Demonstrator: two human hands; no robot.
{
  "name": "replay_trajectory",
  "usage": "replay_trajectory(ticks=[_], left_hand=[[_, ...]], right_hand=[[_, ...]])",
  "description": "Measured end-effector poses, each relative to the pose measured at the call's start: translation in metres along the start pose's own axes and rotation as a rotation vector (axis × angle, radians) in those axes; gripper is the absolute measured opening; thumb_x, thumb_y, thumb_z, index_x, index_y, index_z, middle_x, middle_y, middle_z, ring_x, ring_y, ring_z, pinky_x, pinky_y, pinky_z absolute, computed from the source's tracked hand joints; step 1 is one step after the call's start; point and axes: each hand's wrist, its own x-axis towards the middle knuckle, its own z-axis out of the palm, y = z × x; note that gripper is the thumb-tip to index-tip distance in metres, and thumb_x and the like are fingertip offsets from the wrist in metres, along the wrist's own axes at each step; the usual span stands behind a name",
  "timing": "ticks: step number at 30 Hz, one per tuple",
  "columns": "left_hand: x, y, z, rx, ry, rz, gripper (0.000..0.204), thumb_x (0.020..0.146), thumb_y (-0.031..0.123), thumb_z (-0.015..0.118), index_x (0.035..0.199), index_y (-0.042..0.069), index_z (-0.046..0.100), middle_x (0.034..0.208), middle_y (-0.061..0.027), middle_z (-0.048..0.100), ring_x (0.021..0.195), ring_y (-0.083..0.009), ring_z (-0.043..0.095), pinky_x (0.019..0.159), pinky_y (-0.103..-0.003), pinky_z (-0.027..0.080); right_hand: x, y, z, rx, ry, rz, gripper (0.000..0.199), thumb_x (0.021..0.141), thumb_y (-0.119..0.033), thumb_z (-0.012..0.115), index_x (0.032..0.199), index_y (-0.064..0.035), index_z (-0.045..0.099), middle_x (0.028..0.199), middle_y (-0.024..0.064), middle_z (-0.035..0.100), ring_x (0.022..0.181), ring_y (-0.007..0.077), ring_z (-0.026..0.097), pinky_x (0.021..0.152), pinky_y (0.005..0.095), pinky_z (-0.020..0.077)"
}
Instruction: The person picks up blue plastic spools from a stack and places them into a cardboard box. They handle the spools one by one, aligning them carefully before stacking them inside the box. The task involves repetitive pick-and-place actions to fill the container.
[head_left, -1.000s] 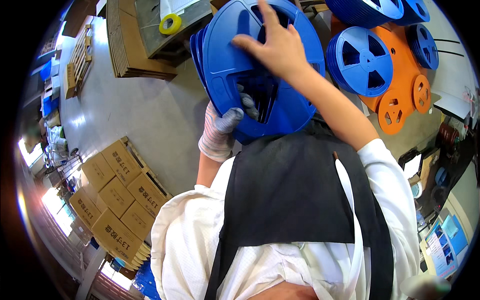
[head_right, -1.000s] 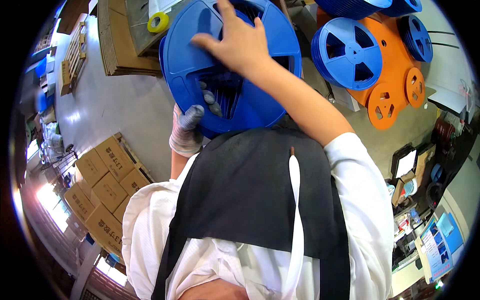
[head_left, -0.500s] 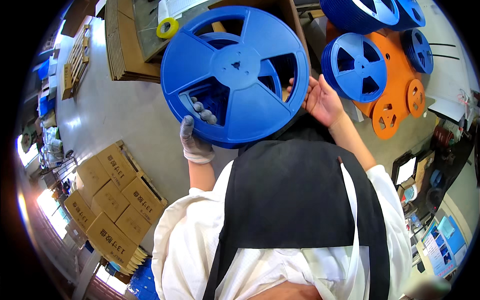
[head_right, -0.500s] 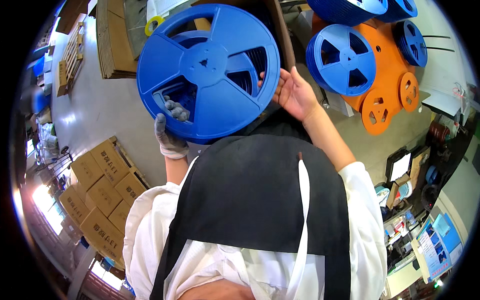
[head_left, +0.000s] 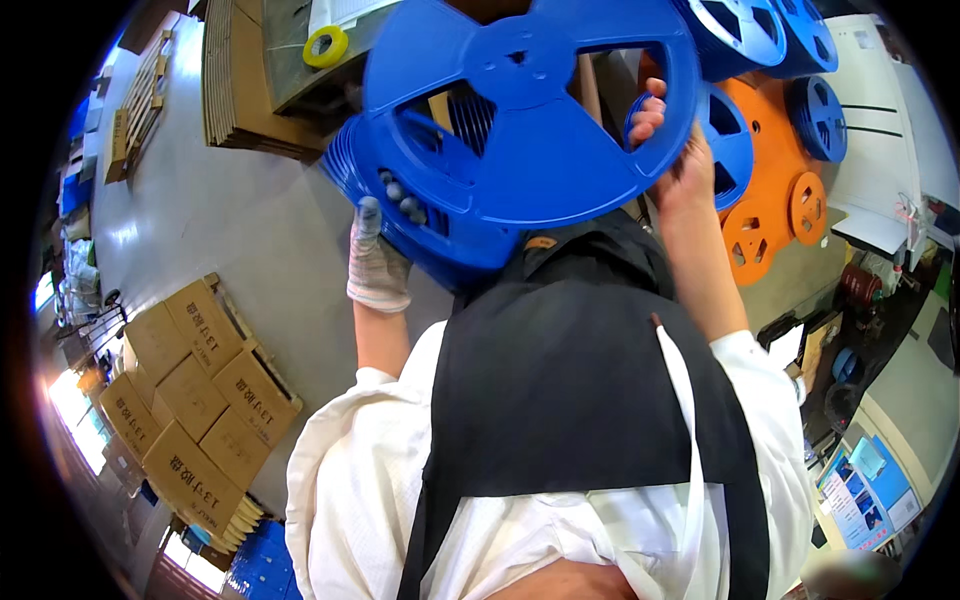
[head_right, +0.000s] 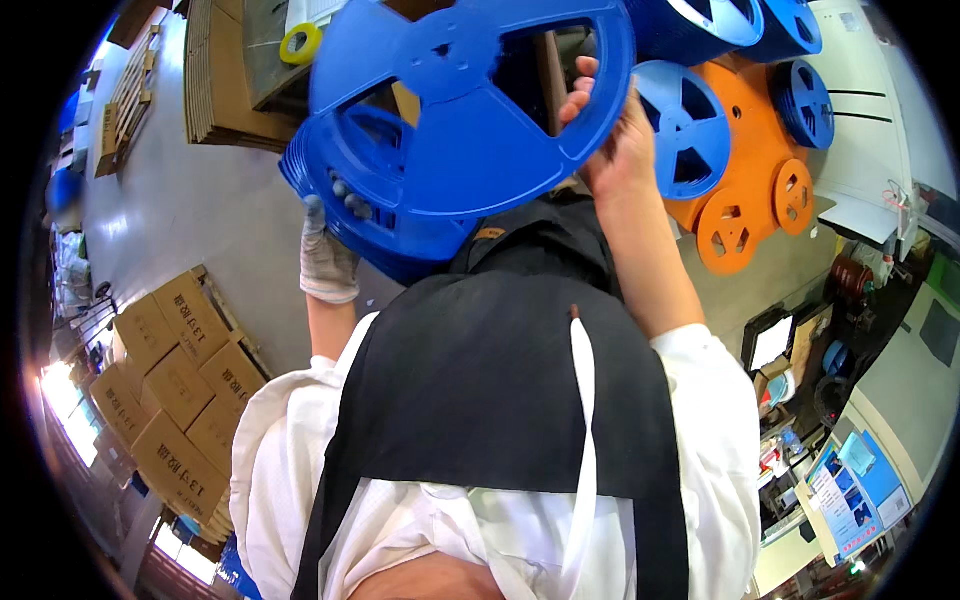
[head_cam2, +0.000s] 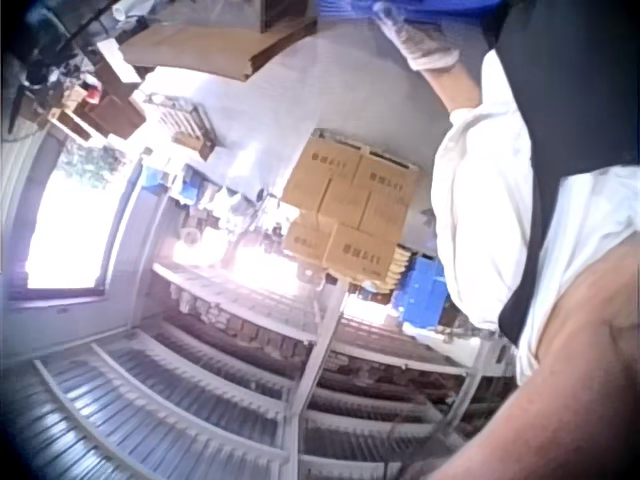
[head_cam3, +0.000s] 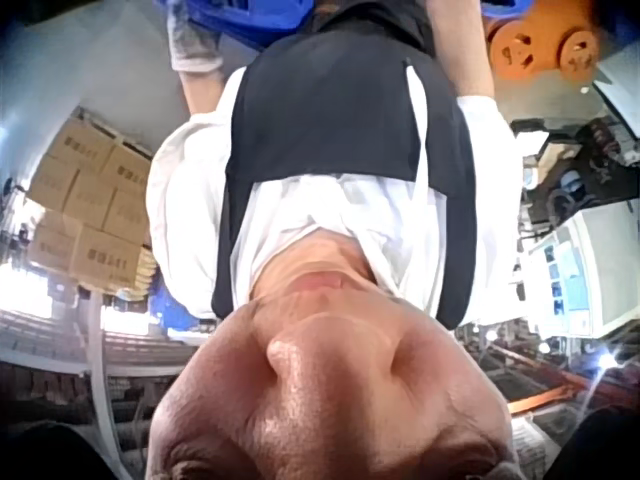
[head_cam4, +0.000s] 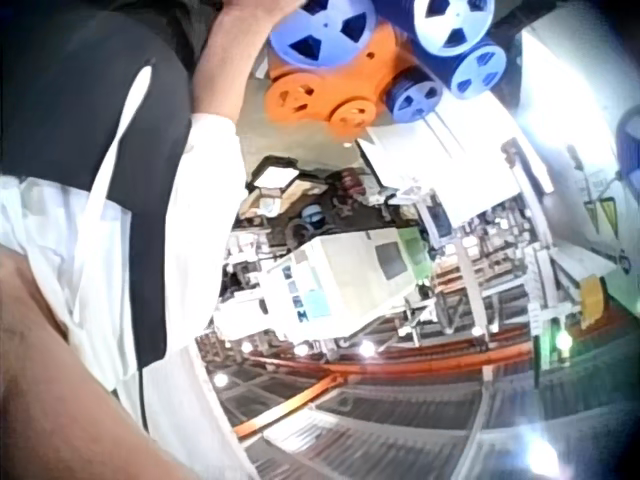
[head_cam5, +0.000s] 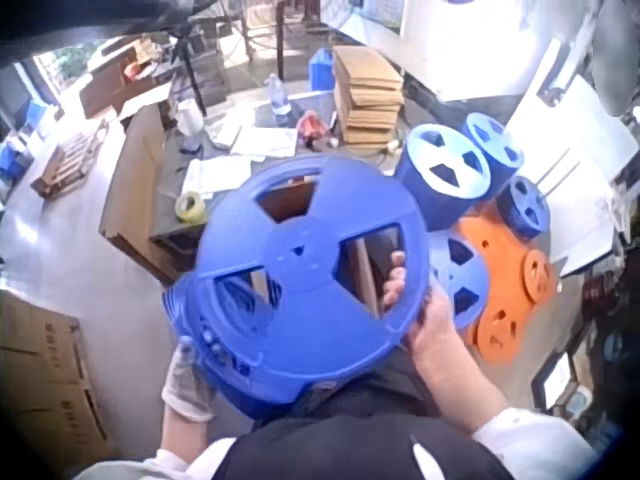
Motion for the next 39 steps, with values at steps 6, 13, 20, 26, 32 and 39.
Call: replay_trajectory(ticks=[6,13,20,26,32,39], left_hand=[[0.001,-0.013,-0.005,0.131,0.117,0.026,0.036,0.081,0.01,0.073,0.112,0.006,0.057,0.095,-0.0065,0.066,0.089,-0.0218,0.066,0.076,-0.035,0.057],[0.005,-0.046,0.036,0.182,-0.071,-0.009,0.062,0.076,0.017,0.077,0.13,0.008,0.049,0.12,-0.0077,0.059,0.111,-0.0245,0.057,0.096,-0.038,0.048],[0.003,-0.046,0.057,0.174,0.023,-0.051,0.064,0.076,0.021,0.077,0.13,0.005,0.048,0.119,-0.0095,0.06,0.111,-0.0242,0.058,0.096,-0.038,0.048],[-0.006,-0.055,0.025,-0.003,0.03,-0.03,0.055,0.077,0.024,0.076,0.122,0.006,0.051,0.101,-0.0097,0.063,0.094,-0.0253,0.06,0.086,-0.041,0.05],[-0.015,-0.063,0.054,-0.177,-0.199,0.165,0.058,0.084,0.023,0.069,0.131,0.004,0.04,0.104,-0.0039,0.057,0.094,-0.017,0.059,0.084,-0.034,0.049],[-0.039,-0.092,0.071,-0.278,-0.398,0.397,0.052,0.092,0.021,0.058,0.134,0.0,0.037,0.111,-0.0056,0.06,0.101,-0.0193,0.062,0.089,-0.036,0.052]], right_hand=[[-0.023,0.004,0.053,-0.683,-0.033,-0.141,0.043,0.099,-0.038,0.044,0.117,-0.001,0.054,0.091,0.0075,0.061,0.081,0.0175,0.064,0.07,0.0296,0.056],[-0.035,0.124,0.038,-1.452,-0.363,-0.253,0.038,0.094,-0.024,0.055,0.122,0.0002,0.052,0.121,0.0206,0.049,0.119,0.0429,0.045,0.099,0.0456,0.0384],[-0.021,0.102,0.028,-1.545,-0.531,-0.23,0.045,0.094,-0.025,0.054,0.132,-0.001,0.048,0.141,0.0217,0.036,0.13,0.0399,0.037,0.106,0.0448,0.0327],[-0.001,0.011,-0.096,-1.306,-0.079,-0.323,0.043,0.095,-0.032,0.051,0.131,-0.0075,0.051,0.137,0.0153,0.044,0.128,0.0293,0.041,0.104,0.0385,0.0345],[0.0,0.057,-0.27,-0.184,0.433,0.716,0.059,0.092,-0.06,0.042,0.128,-0.0139,0.052,0.122,0.0147,0.057,0.117,0.03,0.05,0.096,0.0502,0.0402],[0.002,0.042,-0.135,-0.145,0.053,0.66,0.053,0.094,-0.051,0.043,0.122,-0.008,0.058,0.114,0.0129,0.061,0.102,0.0266,0.06,0.086,0.0438,0.0516]])
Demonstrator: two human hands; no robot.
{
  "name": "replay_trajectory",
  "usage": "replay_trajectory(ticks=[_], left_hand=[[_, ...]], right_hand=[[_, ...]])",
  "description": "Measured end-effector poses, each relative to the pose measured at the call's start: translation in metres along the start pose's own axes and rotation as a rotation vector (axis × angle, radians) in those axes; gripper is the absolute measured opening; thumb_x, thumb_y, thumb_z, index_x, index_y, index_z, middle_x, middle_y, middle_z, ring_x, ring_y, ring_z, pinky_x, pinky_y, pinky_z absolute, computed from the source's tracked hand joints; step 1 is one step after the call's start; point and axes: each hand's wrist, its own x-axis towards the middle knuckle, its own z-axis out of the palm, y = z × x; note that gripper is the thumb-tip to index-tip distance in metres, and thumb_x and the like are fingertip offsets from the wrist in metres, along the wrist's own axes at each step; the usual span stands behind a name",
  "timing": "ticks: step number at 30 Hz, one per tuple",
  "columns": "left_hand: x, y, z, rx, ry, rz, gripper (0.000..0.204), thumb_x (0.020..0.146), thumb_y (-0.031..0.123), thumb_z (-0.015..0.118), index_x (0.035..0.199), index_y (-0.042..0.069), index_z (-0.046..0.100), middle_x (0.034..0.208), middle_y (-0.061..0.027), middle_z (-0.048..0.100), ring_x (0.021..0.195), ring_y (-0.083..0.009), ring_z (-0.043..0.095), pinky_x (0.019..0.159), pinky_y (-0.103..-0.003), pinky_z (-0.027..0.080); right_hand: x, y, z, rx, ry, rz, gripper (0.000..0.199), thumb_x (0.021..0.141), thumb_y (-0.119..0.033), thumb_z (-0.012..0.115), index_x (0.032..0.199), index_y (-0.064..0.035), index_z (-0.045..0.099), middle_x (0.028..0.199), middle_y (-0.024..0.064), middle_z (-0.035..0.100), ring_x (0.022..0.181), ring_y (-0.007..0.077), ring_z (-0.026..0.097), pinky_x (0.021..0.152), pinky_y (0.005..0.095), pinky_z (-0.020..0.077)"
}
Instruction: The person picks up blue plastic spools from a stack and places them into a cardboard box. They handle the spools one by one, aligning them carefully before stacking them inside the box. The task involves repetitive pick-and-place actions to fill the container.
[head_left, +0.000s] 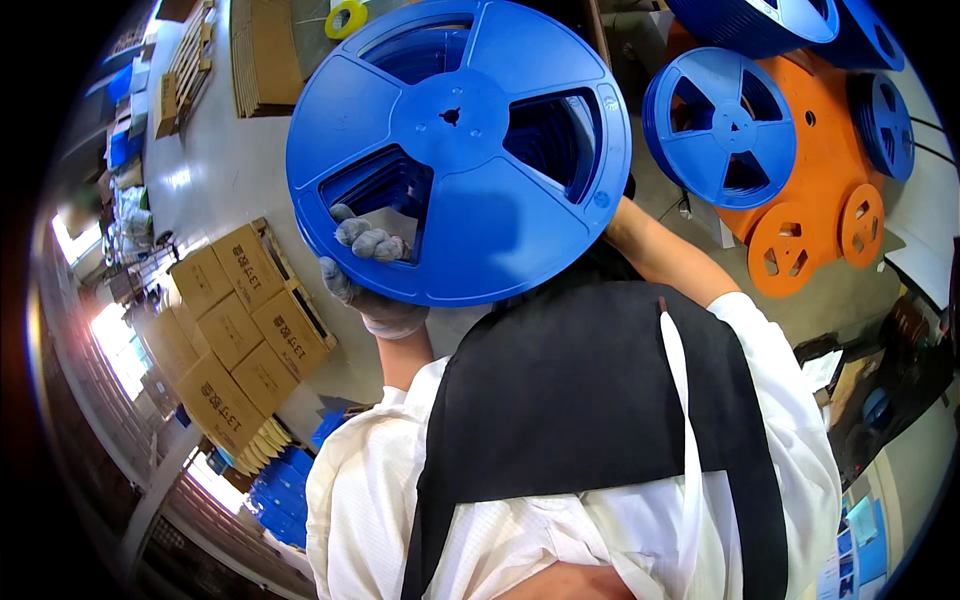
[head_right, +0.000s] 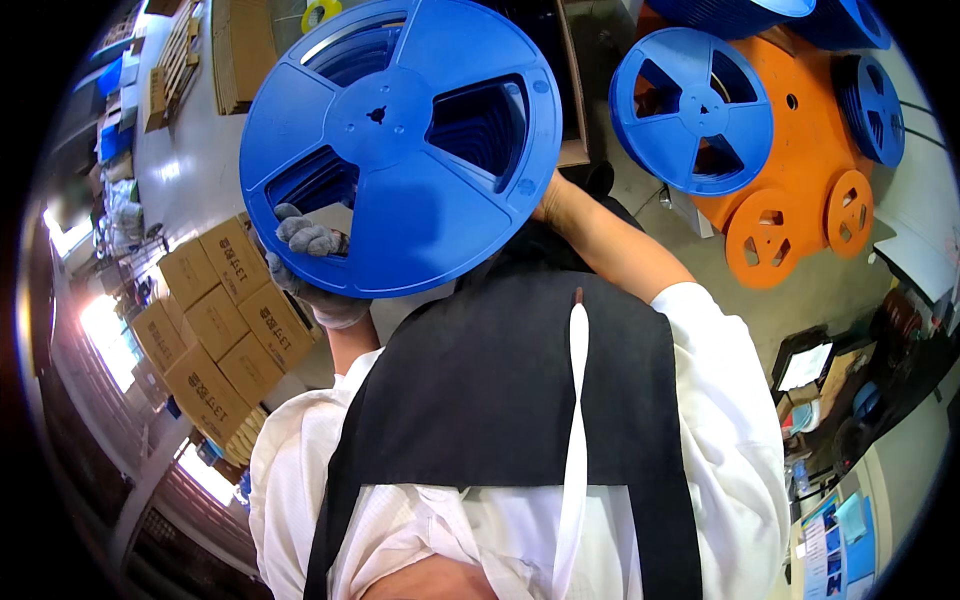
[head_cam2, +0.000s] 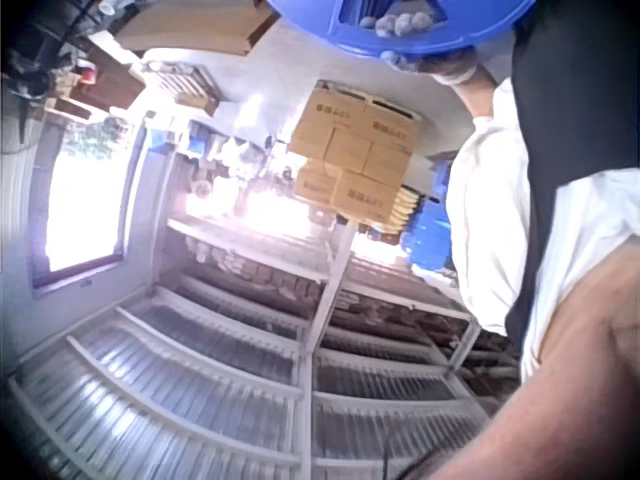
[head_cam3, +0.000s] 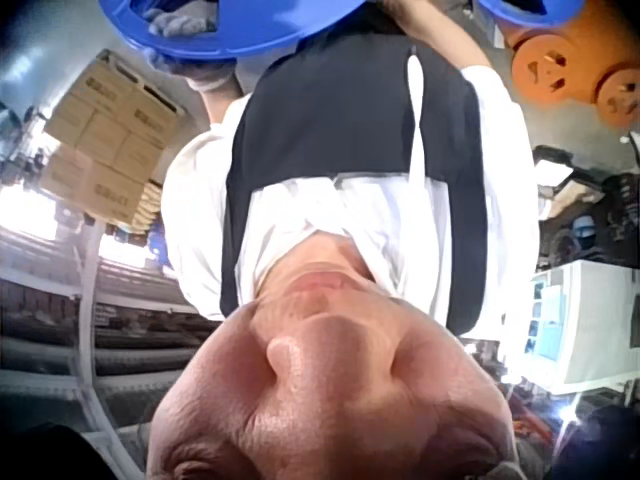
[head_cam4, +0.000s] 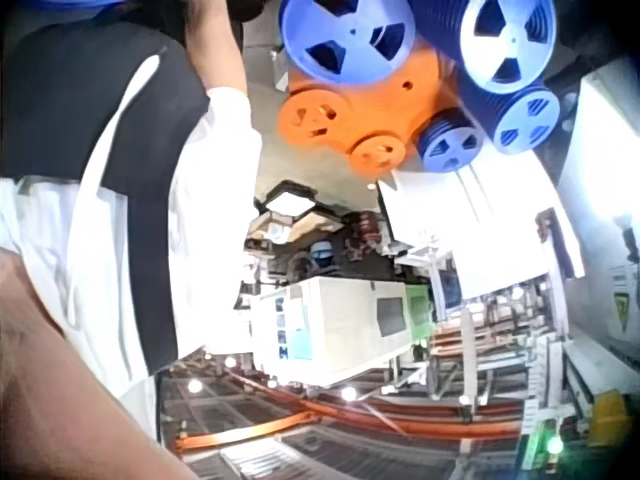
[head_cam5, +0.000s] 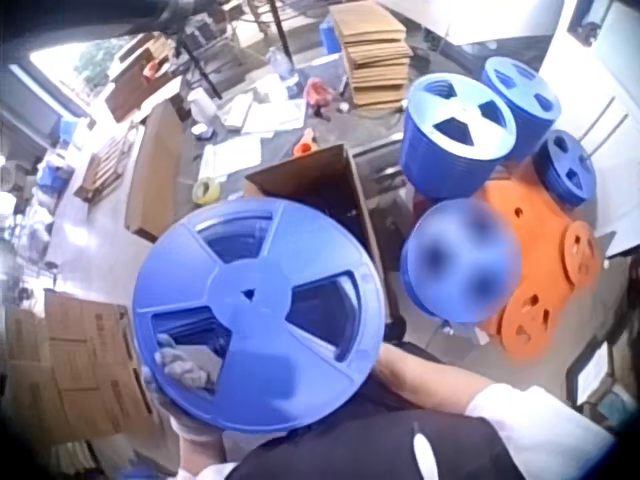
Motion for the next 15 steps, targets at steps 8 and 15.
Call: replay_trajectory(ticks=[8,15], left_hand=[[-0.034,-0.02,-0.003,-0.022,0.02,0.057,0.054,0.09,0.023,0.062,0.134,0.002,0.038,0.11,-0.004,0.06,0.096,-0.0167,0.061,0.084,-0.033,0.051],[0.015,-0.06,0.027,0.218,0.246,-0.115,0.059,0.081,0.026,0.073,0.128,0.003,0.044,0.108,-0.0077,0.059,0.096,-0.0233,0.059,0.086,-0.041,0.05]], right_hand=[[-0.033,-0.052,0.009,0.145,-0.082,0.025,0.052,0.094,-0.048,0.045,0.123,-0.0066,0.056,0.118,0.0133,0.06,0.104,0.0269,0.06,0.086,0.0431,0.0527],[0.007,-0.057,-0.074,0.077,0.128,-0.011,0.056,0.098,-0.048,0.036,0.129,-0.0028,0.049,0.131,0.0132,0.052,0.117,0.0264,0.053,0.096,0.0444,0.0468]])
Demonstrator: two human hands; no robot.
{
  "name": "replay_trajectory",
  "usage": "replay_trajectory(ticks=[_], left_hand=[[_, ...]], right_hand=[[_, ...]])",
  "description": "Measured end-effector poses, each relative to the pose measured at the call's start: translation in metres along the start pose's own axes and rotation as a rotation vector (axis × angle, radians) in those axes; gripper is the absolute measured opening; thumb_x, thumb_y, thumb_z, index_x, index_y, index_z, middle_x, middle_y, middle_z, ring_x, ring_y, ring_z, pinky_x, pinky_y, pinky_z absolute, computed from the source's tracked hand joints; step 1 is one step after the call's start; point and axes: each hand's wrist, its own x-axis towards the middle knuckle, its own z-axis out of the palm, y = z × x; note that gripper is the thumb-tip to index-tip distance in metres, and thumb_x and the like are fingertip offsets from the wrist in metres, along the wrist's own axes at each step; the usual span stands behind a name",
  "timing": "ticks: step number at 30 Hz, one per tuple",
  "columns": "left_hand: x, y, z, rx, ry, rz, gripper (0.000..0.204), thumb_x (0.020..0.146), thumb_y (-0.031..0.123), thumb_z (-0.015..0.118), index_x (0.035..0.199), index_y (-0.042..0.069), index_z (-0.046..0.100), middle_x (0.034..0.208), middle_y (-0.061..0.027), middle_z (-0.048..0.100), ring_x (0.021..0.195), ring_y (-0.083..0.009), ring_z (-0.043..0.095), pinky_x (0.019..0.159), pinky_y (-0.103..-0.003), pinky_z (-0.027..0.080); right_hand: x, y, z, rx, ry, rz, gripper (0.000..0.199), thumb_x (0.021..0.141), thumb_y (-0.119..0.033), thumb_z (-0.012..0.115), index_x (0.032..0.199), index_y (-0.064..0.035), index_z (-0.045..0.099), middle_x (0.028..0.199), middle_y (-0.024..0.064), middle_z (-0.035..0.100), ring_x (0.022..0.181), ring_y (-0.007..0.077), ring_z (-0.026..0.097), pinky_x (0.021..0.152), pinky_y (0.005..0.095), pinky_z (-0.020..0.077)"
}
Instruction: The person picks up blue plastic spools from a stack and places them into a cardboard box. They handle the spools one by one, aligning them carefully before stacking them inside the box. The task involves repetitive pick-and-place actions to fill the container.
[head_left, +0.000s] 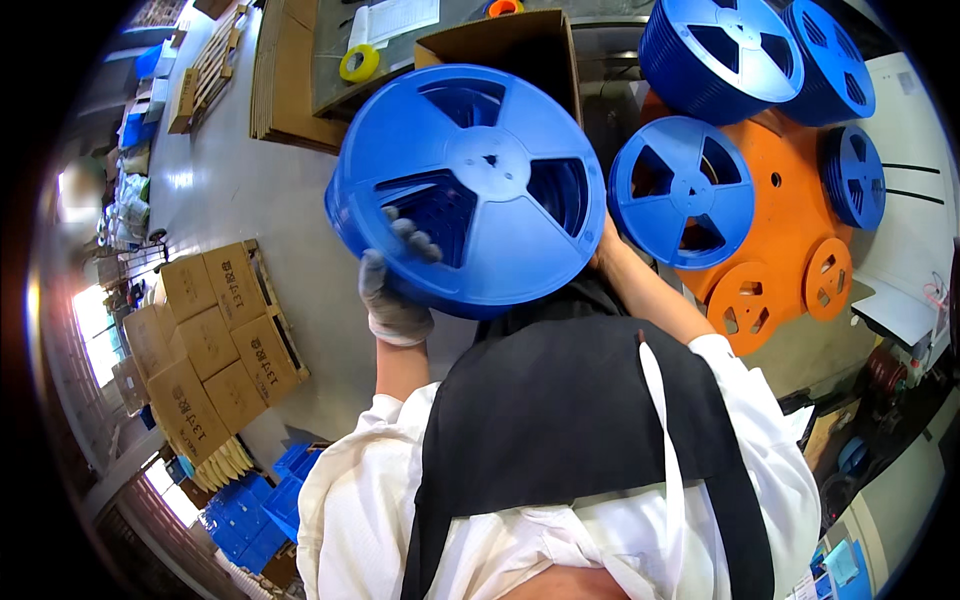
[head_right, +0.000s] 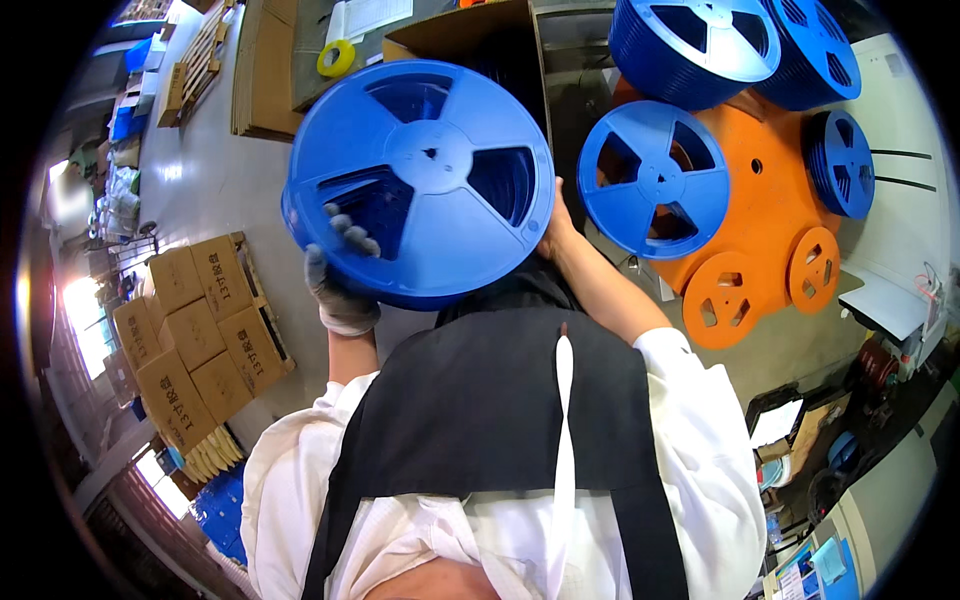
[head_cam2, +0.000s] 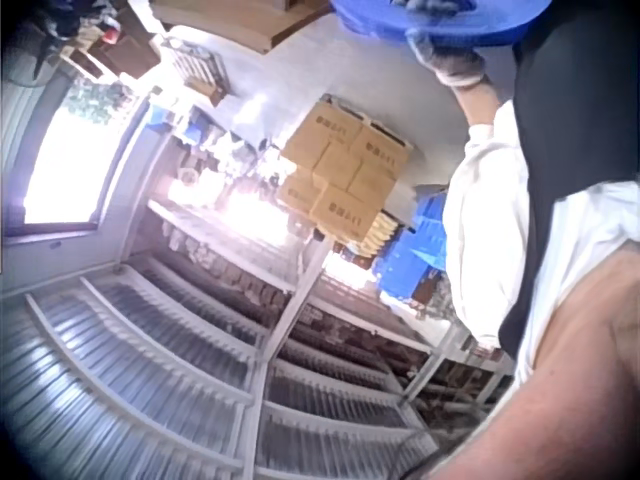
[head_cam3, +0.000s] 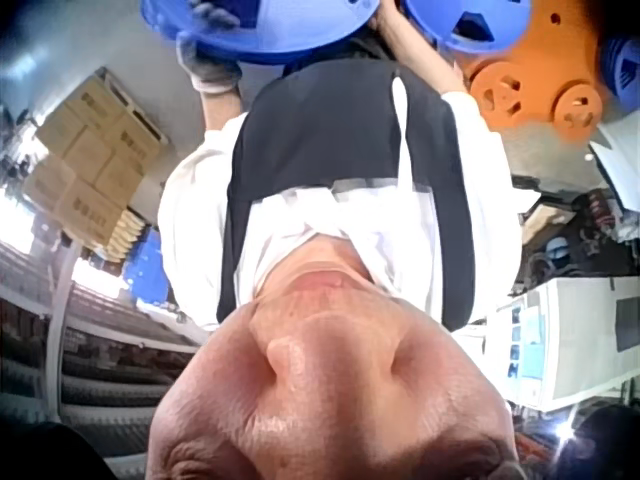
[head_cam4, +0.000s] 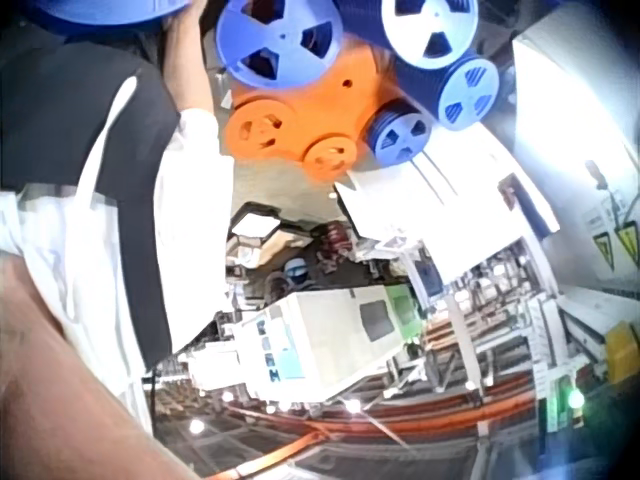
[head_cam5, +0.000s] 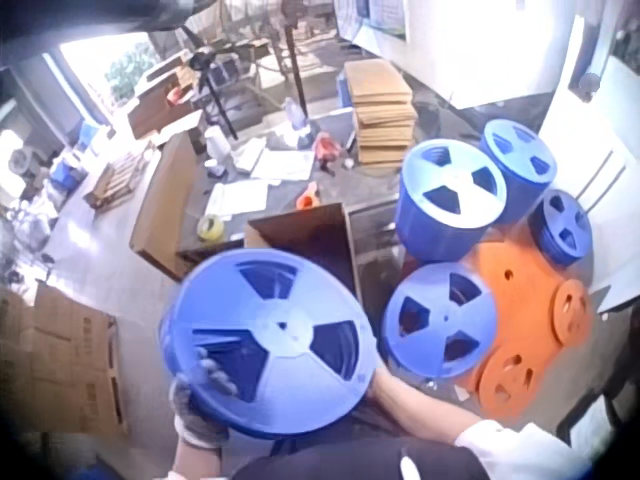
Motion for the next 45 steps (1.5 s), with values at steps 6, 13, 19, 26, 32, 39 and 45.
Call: replay_trajectory(ticks=[6,13,19,26,32,39,45], left_hand=[[0.073,-0.023,-0.004,0.318,0.036,-0.292,0.05,0.079,0.02,0.076,0.119,0.003,0.053,0.107,-0.0133,0.065,0.098,-0.027,0.065,0.085,-0.043,0.055],[0.155,-0.042,-0.034,0.394,0.087,-0.469,0.049,0.076,0.018,0.076,0.117,0.0,0.056,0.108,-0.0132,0.066,0.098,-0.026,0.065,0.087,-0.04,0.054],[0.213,-0.031,-0.069,0.546,0.222,-0.552,0.046,0.078,0.013,0.073,0.119,0.0,0.056,0.108,-0.0116,0.065,0.095,-0.0249,0.065,0.085,-0.038,0.054],[0.282,-0.026,-0.111,0.652,0.268,-0.507,0.043,0.078,0.005,0.068,0.118,0.001,0.055,0.105,-0.0115,0.065,0.091,-0.0242,0.065,0.082,-0.037,0.055],[0.331,-0.022,-0.139,0.647,0.277,-0.518,0.046,0.079,0.01,0.07,0.121,0.0,0.054,0.108,-0.012,0.064,0.092,-0.0249,0.064,0.081,-0.038,0.055],[0.361,-0.04,-0.141,0.676,0.261,-0.521,0.044,0.078,0.005,0.068,0.119,0.002,0.055,0.108,-0.0093,0.064,0.096,-0.0229,0.062,0.087,-0.036,0.052],[0.348,-0.015,-0.144,0.688,0.303,-0.485,0.046,0.08,0.012,0.07,0.12,-0.002,0.054,0.11,-0.0121,0.064,0.098,-0.0238,0.064,0.087,-0.036,0.052]], right_hand=[[-0.02,-0.021,0.001,-0.661,0.367,-0.614,0.045,0.096,-0.04,0.047,0.128,-0.0083,0.049,0.123,0.0059,0.053,0.114,0.0209,0.048,0.099,0.0375,0.0366],[0.003,0.008,0.1,-1.392,-0.152,-0.552,0.077,0.083,-0.036,0.068,0.144,-0.0064,0.03,0.146,0.0209,0.033,0.141,0.0366,0.02,0.111,0.0426,0.0241],[0.071,-0.002,0.114,-1.268,-0.015,-0.35,0.064,0.092,-0.036,0.056,0.144,-0.0085,0.032,0.143,0.0216,0.038,0.138,0.0467,0.02,0.111,0.0464,0.0249],[0.159,0.002,0.123,-1.154,0.011,-0.346,0.057,0.097,-0.037,0.045,0.144,-0.009,0.032,0.143,0.0229,0.038,0.136,0.0465,0.024,0.111,0.0445,0.0264],[0.231,-0.014,0.119,-1.125,0.006,-0.384,0.055,0.097,-0.037,0.045,0.144,-0.0103,0.033,0.142,0.023,0.039,0.133,0.0493,0.026,0.111,0.0455,0.0263],[0.27,-0.044,0.107,-0.924,-0.015,-0.363,0.053,0.097,-0.03,0.048,0.14,-0.0018,0.038,0.13,0.0254,0.052,0.121,0.0339,0.051,0.103,0.0356,0.0375],[0.241,-0.035,0.123,-1.186,-0.058,-0.362,0.056,0.098,-0.037,0.045,0.142,-0.0039,0.036,0.135,0.0247,0.047,0.126,0.0374,0.045,0.106,0.0367,0.0338]])
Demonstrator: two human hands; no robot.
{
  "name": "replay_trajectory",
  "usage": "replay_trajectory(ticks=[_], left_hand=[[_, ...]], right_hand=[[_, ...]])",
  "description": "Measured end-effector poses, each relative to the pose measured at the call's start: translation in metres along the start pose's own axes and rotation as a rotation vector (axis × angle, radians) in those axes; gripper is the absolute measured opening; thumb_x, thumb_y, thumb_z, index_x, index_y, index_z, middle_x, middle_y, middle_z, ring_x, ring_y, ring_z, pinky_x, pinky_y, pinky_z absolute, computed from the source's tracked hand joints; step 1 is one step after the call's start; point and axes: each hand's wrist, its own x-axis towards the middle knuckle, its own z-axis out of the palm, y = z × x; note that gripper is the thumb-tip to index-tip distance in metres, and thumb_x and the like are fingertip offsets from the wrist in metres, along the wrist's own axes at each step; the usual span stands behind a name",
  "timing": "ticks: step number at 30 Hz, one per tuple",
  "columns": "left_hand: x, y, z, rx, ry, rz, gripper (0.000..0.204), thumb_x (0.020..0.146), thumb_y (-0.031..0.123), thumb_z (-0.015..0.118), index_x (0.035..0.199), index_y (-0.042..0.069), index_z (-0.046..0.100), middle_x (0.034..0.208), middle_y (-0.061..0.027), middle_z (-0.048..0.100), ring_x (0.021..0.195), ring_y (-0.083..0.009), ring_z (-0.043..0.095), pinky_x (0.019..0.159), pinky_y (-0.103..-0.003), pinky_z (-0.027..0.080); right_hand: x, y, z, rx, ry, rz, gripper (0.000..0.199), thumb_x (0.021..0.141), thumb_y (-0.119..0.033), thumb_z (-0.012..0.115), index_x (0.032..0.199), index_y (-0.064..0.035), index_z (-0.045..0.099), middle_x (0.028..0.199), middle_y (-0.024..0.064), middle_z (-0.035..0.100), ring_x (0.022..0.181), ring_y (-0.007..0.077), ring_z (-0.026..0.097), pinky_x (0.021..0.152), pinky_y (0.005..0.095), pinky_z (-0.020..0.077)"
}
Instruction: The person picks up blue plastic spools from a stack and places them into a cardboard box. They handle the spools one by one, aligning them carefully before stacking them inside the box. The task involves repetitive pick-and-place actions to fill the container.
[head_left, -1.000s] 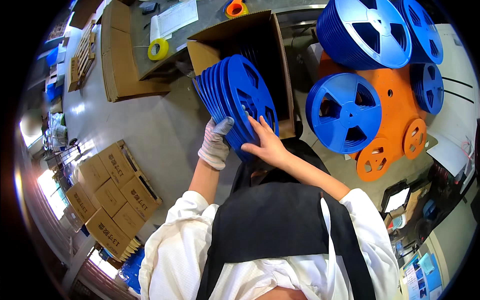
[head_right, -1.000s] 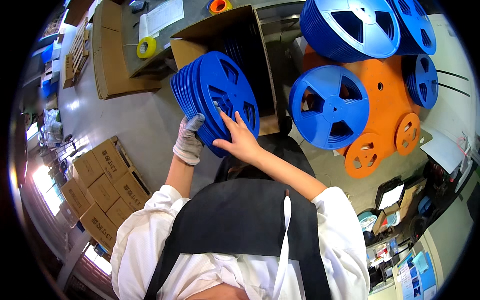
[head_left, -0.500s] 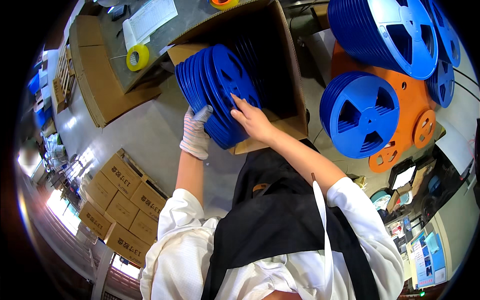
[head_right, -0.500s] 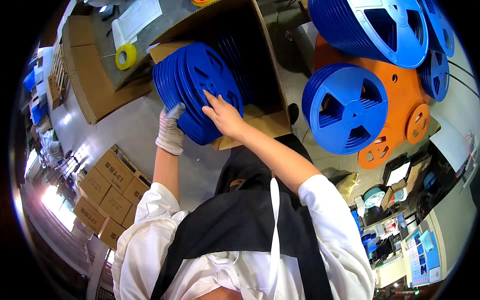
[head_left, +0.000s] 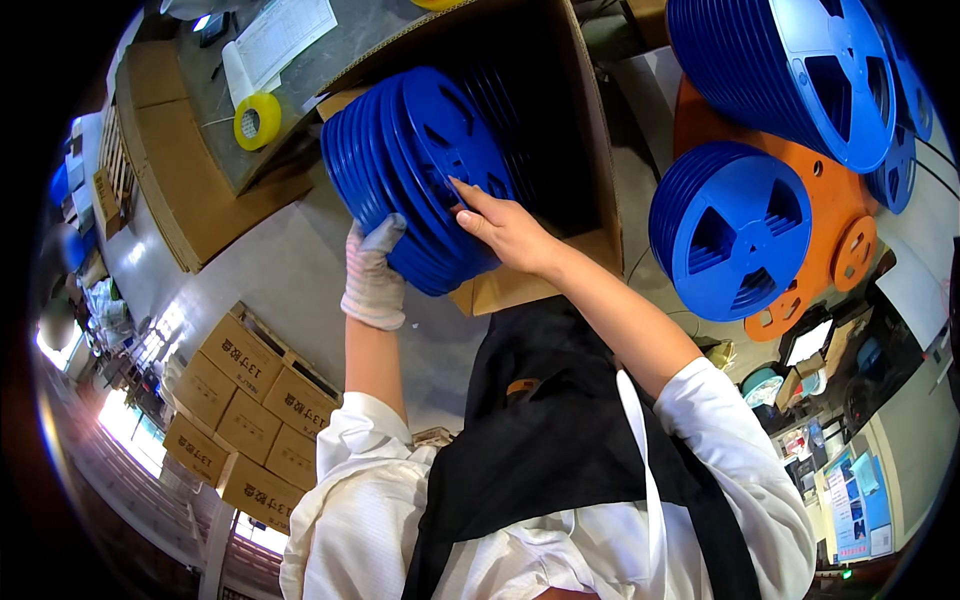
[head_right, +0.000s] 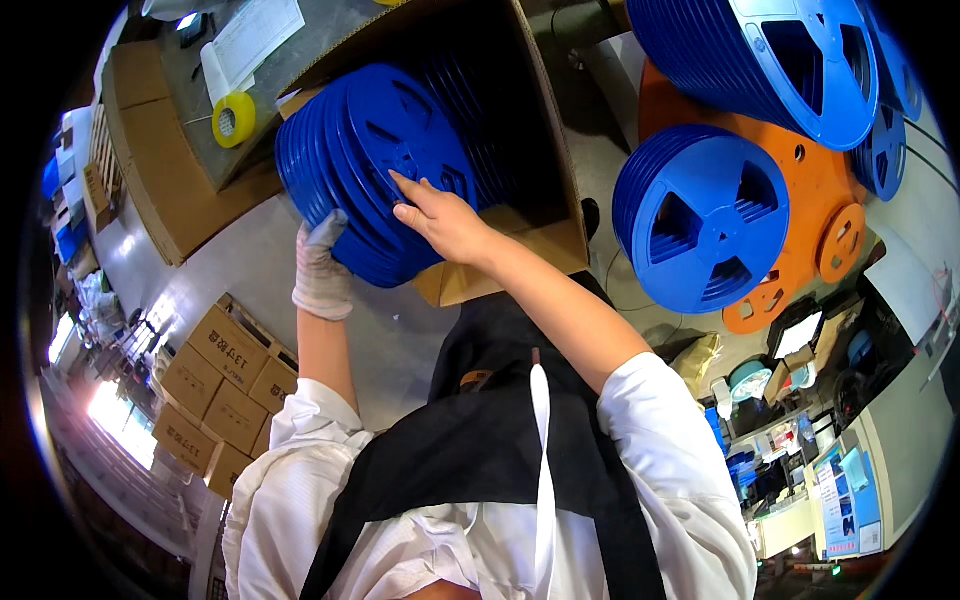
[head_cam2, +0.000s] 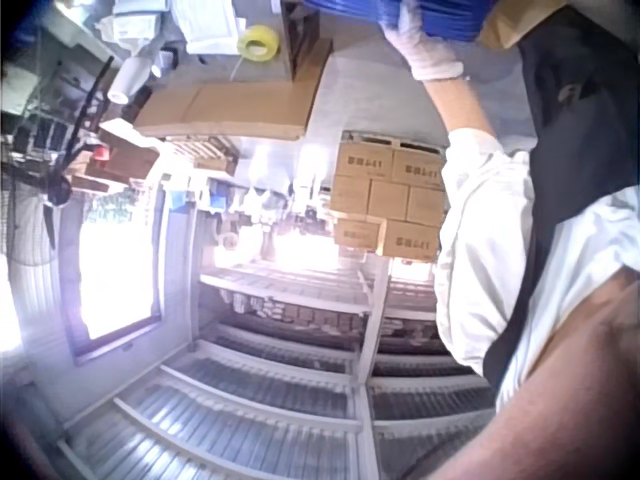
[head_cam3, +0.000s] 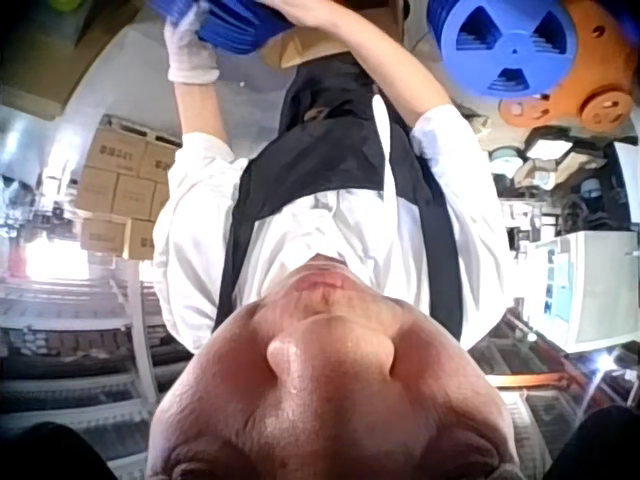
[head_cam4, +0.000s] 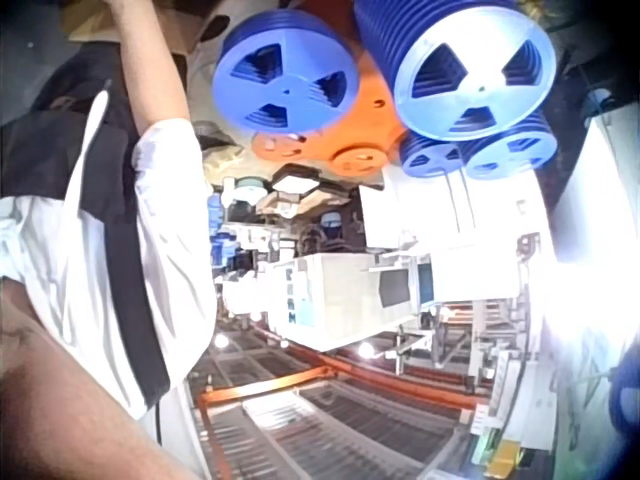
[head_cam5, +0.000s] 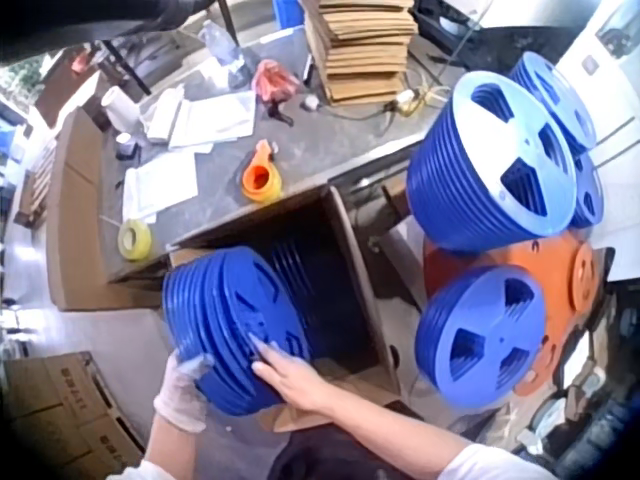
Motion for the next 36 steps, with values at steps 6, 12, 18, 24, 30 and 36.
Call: replay_trajectory(ticks=[6,12,18,24,30,36], left_hand=[[-0.002,0.008,0.0,-0.013,-0.118,0.015,0.046,0.08,0.013,0.071,0.12,-0.002,0.054,0.104,-0.015,0.067,0.095,-0.0263,0.066,0.086,-0.037,0.054],[0.023,0.003,0.016,-0.036,-0.178,-0.021,0.041,0.082,0.01,0.069,0.118,-0.002,0.056,0.103,-0.015,0.067,0.092,-0.0258,0.067,0.083,-0.036,0.056],[0.047,-0.004,0.012,0.028,-0.218,0.008,0.042,0.082,0.01,0.069,0.119,-0.002,0.055,0.108,-0.0142,0.066,0.098,-0.0258,0.065,0.088,-0.038,0.053],[0.05,0.001,0.019,-0.024,-0.142,-0.013,0.041,0.078,0.007,0.071,0.116,-0.001,0.056,0.101,-0.0148,0.068,0.09,-0.0264,0.067,0.082,-0.037,0.056],[0.05,-0.006,0.011,-0.021,-0.152,-0.004,0.043,0.078,0.008,0.071,0.118,-0.001,0.055,0.103,-0.0152,0.067,0.091,-0.0266,0.067,0.082,-0.038,0.056],[0.046,-0.004,0.01,0.004,-0.147,-0.027,0.042,0.08,0.01,0.07,0.118,-0.001,0.056,0.109,-0.0133,0.065,0.1,-0.0265,0.063,0.089,-0.038,0.053]], right_hand=[[0.038,0.028,-0.01,0.324,0.005,0.078,0.055,0.097,-0.034,0.046,0.141,-0.003,0.037,0.129,0.0245,0.052,0.12,0.0355,0.051,0.103,0.0373,0.0383],[0.039,0.045,0.002,0.133,0.217,0.064,0.054,0.097,-0.034,0.046,0.14,-0.0025,0.038,0.133,0.0261,0.047,0.123,0.0394,0.046,0.106,0.0395,0.0349],[0.053,0.056,0.005,0.158,0.271,0.047,0.054,0.096,-0.034,0.047,0.139,-0.0033,0.039,0.133,0.0264,0.048,0.122,0.0395,0.047,0.105,0.0405,0.035],[0.066,0.048,0.007,0.067,0.382,0.089,0.052,0.095,-0.034,0.048,0.137,-0.0044,0.042,0.125,0.029,0.053,0.119,0.0431,0.048,0.102,0.0431,0.0372],[0.063,0.017,0.014,-0.104,0.456,0.062,0.048,0.094,-0.031,0.048,0.132,-0.001,0.045,0.12,0.0288,0.055,0.118,0.0458,0.048,0.102,0.0453,0.0386],[0.074,0.027,0.006,-0.123,0.464,0.09,0.048,0.095,-0.029,0.046,0.132,0.0004,0.045,0.12,0.0255,0.057,0.116,0.0431,0.051,0.1,0.0451,0.0396]])
